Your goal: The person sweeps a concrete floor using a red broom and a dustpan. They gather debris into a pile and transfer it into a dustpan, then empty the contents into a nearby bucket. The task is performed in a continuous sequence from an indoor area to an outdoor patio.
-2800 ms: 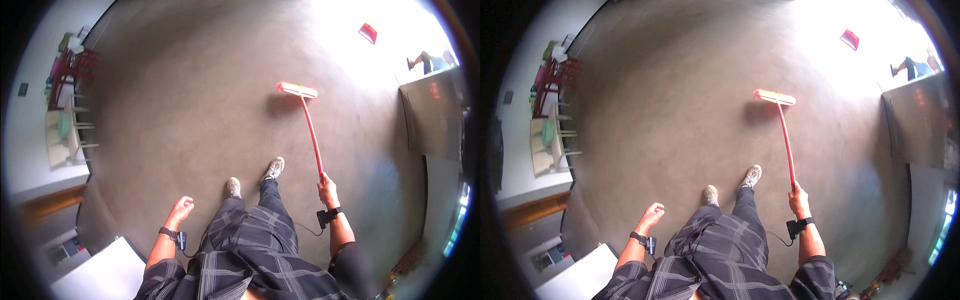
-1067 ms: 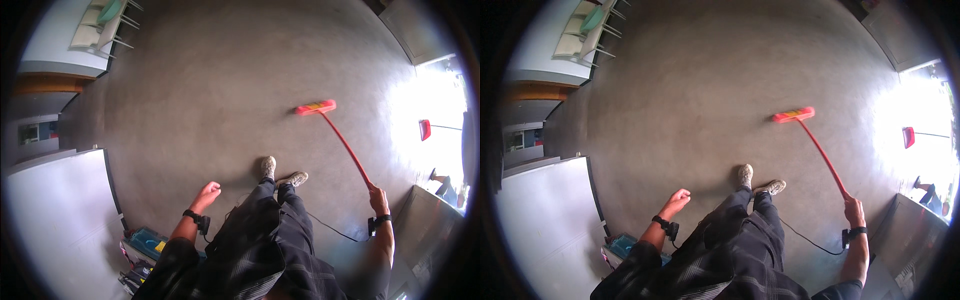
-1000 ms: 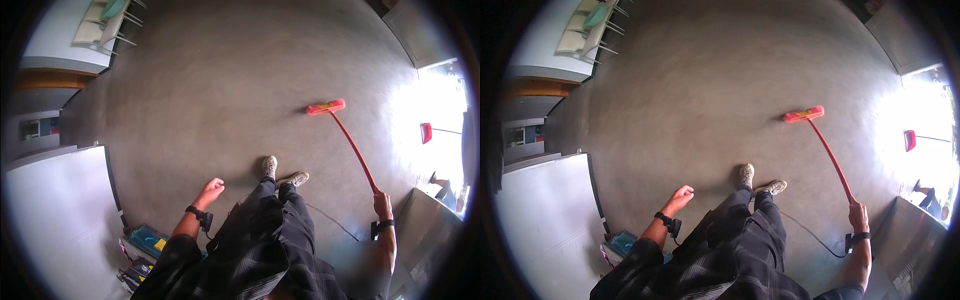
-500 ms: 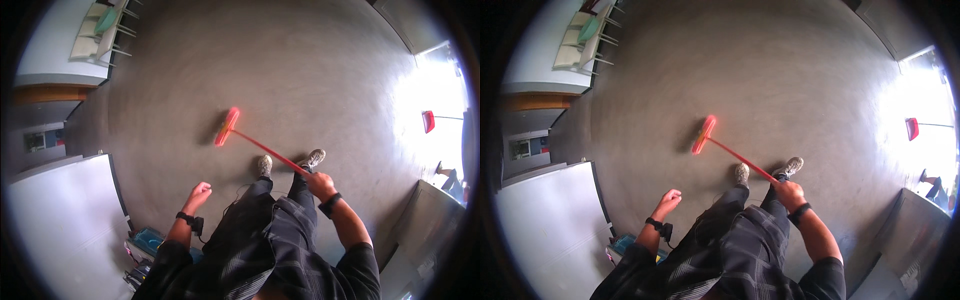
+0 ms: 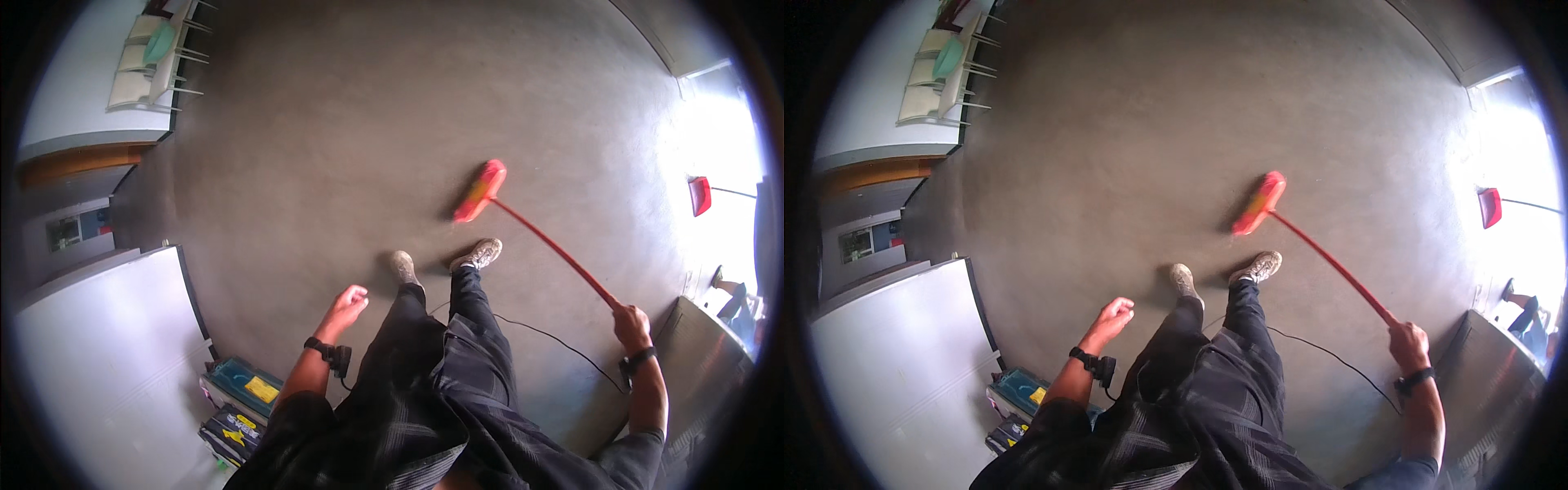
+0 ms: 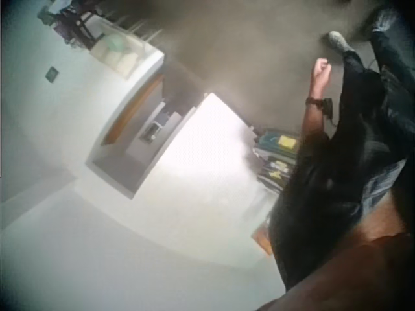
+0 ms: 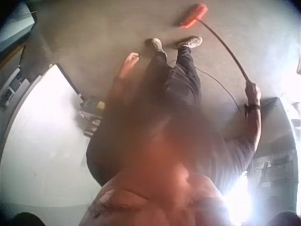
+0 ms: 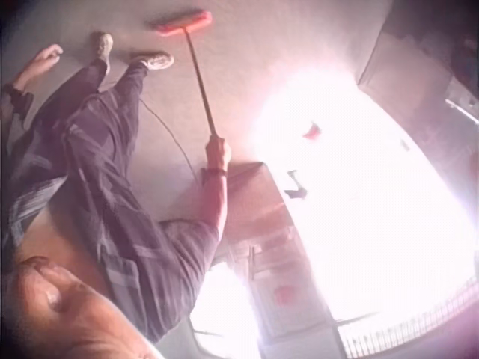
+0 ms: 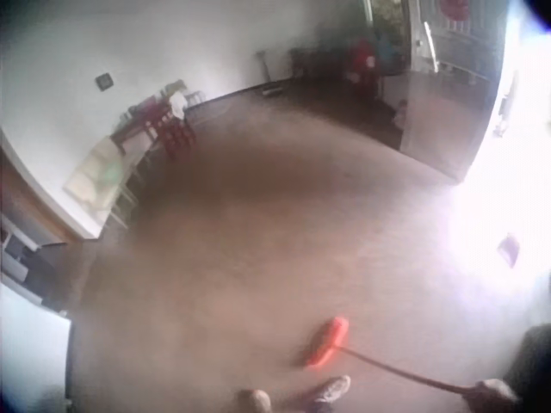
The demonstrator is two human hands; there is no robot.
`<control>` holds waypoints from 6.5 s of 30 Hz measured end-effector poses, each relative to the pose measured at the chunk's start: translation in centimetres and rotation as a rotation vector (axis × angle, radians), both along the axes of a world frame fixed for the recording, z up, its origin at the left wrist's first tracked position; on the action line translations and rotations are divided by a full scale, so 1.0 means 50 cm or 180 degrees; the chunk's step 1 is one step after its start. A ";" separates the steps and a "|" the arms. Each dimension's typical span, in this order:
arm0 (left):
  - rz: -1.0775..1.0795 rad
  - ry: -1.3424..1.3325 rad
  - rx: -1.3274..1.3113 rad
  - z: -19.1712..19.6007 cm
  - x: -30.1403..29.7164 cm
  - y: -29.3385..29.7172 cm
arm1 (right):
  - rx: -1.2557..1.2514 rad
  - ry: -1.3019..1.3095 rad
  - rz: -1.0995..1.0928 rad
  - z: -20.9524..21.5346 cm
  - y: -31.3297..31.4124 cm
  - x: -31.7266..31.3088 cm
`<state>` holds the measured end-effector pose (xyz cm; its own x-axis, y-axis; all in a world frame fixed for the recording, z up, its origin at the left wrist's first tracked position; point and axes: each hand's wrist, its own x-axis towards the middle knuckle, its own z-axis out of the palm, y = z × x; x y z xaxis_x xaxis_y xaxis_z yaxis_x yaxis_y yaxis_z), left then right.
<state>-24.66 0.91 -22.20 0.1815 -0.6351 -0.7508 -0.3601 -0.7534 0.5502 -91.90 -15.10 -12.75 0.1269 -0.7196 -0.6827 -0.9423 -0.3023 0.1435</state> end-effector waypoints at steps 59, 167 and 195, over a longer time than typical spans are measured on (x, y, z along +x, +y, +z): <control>0.0286 -0.0172 -0.0103 -0.029 0.272 -0.484 | 0.0160 -0.1249 0.0214 -0.151 -0.739 0.838; -0.2051 0.0005 0.0167 -0.066 -0.036 -1.518 | -0.0348 -0.0415 -0.4103 -0.001 -0.519 0.181; -0.5274 0.0201 -0.0479 -0.026 -0.307 -1.744 | -0.1194 -0.0709 -0.7478 -0.101 -0.216 1.427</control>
